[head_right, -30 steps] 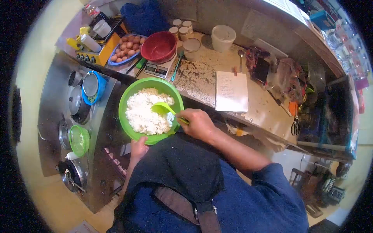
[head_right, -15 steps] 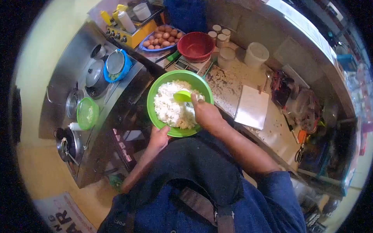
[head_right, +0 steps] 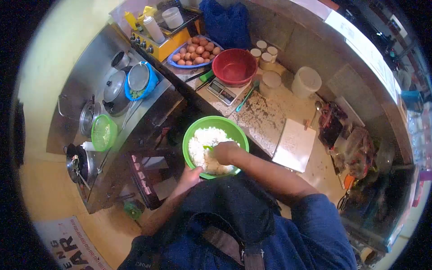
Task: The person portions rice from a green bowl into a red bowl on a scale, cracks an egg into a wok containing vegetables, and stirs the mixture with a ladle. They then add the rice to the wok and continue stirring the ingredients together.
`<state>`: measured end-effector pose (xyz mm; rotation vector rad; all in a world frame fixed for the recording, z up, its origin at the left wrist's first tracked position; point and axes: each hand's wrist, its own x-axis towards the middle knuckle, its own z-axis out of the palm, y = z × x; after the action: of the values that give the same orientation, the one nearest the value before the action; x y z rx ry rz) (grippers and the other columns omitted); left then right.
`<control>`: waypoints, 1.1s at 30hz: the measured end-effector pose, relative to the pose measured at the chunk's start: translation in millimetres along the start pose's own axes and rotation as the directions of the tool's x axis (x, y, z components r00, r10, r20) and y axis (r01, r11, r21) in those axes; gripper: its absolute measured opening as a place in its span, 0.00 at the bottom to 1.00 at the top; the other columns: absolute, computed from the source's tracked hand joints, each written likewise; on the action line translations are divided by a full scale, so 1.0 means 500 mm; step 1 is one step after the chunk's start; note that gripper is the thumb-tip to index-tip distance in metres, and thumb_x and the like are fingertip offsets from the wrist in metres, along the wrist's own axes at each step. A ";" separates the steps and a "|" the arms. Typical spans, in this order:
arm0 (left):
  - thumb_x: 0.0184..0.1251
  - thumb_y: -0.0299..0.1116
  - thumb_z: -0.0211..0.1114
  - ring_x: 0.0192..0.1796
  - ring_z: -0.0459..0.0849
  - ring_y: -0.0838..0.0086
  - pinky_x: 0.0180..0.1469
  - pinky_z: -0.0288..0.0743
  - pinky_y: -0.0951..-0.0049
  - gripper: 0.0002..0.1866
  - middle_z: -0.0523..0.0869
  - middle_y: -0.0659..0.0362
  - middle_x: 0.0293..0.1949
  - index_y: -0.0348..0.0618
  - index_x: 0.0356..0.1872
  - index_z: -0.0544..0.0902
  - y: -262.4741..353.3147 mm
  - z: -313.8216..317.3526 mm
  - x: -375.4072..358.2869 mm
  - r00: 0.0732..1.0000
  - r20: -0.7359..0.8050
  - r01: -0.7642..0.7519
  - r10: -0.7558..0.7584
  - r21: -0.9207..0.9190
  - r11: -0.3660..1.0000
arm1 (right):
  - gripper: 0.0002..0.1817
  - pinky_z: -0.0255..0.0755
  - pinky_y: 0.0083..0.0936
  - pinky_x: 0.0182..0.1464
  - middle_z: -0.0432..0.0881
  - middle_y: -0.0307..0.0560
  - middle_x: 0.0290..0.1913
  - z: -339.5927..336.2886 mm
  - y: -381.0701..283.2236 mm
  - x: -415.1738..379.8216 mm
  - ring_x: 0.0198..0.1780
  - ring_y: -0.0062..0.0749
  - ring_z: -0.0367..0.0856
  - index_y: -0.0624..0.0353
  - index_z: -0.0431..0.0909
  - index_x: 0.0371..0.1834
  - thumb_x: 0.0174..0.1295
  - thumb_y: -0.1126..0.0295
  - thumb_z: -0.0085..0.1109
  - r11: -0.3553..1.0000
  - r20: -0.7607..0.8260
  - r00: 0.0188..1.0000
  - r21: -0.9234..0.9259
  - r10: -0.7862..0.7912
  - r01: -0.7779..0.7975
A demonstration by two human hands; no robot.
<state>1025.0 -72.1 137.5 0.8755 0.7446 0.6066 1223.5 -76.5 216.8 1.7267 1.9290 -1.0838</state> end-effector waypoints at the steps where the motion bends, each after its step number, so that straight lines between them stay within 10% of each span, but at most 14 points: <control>1: 0.53 0.14 0.47 0.56 0.77 0.60 0.55 0.76 0.61 0.33 0.73 0.49 0.57 0.37 0.65 0.59 0.002 0.010 0.006 1.000 -0.006 0.012 -0.013 -0.004 1.000 | 0.26 0.75 0.43 0.49 0.80 0.58 0.49 -0.003 0.002 0.007 0.50 0.55 0.80 0.48 0.68 0.64 0.59 0.66 0.53 0.999 -0.064 0.998 0.035 0.021 -0.019; 7: 0.58 0.15 0.48 0.53 0.81 0.57 0.50 0.81 0.57 0.30 0.75 0.48 0.56 0.41 0.65 0.62 0.105 0.087 0.036 0.984 0.014 0.180 -0.180 -0.057 0.982 | 0.47 0.72 0.45 0.54 0.72 0.70 0.55 -0.064 0.013 -0.052 0.52 0.64 0.76 0.34 0.46 0.75 0.53 0.49 0.61 0.946 -0.300 0.919 0.114 -0.257 0.302; 13: 0.60 0.18 0.50 0.46 0.84 0.59 0.39 0.86 0.58 0.26 0.78 0.49 0.51 0.40 0.62 0.65 0.164 0.128 0.084 0.971 -0.080 0.223 -0.224 -0.022 0.975 | 0.43 0.70 0.34 0.56 0.79 0.60 0.49 -0.112 0.113 0.040 0.50 0.46 0.79 0.44 0.58 0.71 0.51 0.52 0.68 0.742 -0.357 0.790 0.295 -0.498 0.602; 18: 0.60 0.18 0.51 0.45 0.85 0.60 0.39 0.87 0.60 0.28 0.78 0.49 0.50 0.41 0.63 0.62 0.262 0.162 0.138 0.994 -0.015 0.104 -0.104 -0.022 0.994 | 0.42 0.69 0.27 0.57 0.78 0.48 0.55 -0.244 0.160 -0.009 0.53 0.31 0.76 0.57 0.55 0.71 0.56 0.59 0.67 0.627 -0.382 0.840 0.561 -0.384 0.541; 24: 0.58 0.18 0.51 0.48 0.84 0.60 0.41 0.86 0.59 0.30 0.77 0.50 0.54 0.42 0.65 0.61 0.369 0.213 0.235 0.998 -0.045 -0.035 0.035 0.021 0.999 | 0.43 0.63 0.31 0.64 0.72 0.55 0.61 -0.397 0.240 -0.005 0.62 0.39 0.70 0.58 0.56 0.70 0.56 0.54 0.66 0.663 -0.520 0.749 0.393 -0.411 0.637; 28: 0.57 0.17 0.50 0.48 0.84 0.59 0.42 0.85 0.57 0.30 0.77 0.49 0.54 0.42 0.65 0.62 0.410 0.221 0.308 0.995 -0.066 -0.079 0.081 0.029 0.996 | 0.39 0.72 0.26 0.50 0.77 0.46 0.56 -0.495 0.267 -0.046 0.52 0.28 0.75 0.52 0.59 0.70 0.57 0.58 0.66 0.609 -0.396 0.878 0.637 -0.267 0.473; 33: 0.55 0.18 0.51 0.49 0.83 0.58 0.45 0.83 0.53 0.29 0.78 0.50 0.53 0.39 0.62 0.65 0.416 0.166 0.375 0.988 -0.111 -0.109 0.111 0.024 0.994 | 0.34 0.72 0.20 0.41 0.75 0.43 0.55 -0.552 0.372 -0.031 0.45 0.20 0.76 0.53 0.58 0.69 0.60 0.68 0.62 0.601 -0.599 0.754 0.507 -0.270 0.618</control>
<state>1167.5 133.3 288.3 0.9089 0.8081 0.7533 1468.5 106.5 349.6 2.0357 2.6083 -1.9287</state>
